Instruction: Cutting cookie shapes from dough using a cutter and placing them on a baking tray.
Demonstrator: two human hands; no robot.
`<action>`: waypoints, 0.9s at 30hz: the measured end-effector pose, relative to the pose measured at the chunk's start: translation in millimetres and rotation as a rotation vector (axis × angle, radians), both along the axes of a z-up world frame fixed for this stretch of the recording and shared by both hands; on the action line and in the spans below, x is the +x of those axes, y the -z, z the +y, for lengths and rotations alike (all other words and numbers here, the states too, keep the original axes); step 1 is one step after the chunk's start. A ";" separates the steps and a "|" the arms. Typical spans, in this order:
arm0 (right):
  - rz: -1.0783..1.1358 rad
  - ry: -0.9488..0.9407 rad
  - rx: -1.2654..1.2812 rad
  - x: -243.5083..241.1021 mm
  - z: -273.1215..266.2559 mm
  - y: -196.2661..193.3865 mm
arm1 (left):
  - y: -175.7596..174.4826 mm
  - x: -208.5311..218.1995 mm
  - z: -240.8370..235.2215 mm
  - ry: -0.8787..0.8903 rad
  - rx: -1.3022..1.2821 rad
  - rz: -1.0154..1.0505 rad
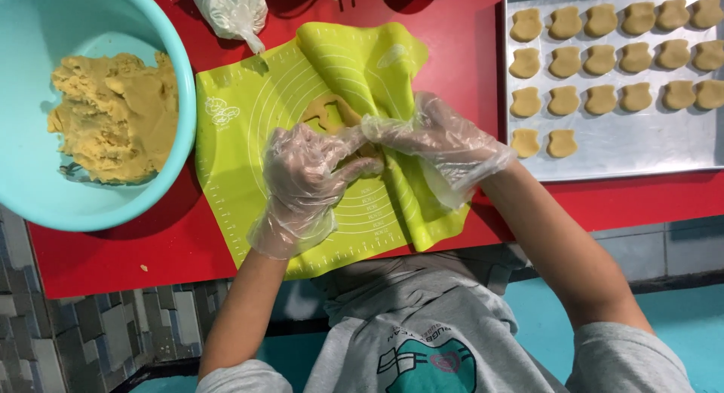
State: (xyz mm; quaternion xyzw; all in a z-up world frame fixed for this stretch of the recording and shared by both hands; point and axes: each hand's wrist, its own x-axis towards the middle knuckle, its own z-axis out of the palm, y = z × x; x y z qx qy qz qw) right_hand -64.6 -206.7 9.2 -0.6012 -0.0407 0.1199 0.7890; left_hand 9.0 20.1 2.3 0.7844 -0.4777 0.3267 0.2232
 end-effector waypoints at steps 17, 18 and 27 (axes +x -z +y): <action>0.044 -0.007 -0.032 -3.1 15.9 -25.9 | -6.7 -3.7 -4.7 0.000 -0.108 -0.035; 0.043 -0.011 -0.032 -2.0 6.1 2.0 | -8.4 -3.2 -4.5 -0.003 -0.108 -0.037; 0.092 -0.119 0.138 -1.2 -6.7 30.5 | 8.0 2.7 -0.9 -0.030 0.034 0.067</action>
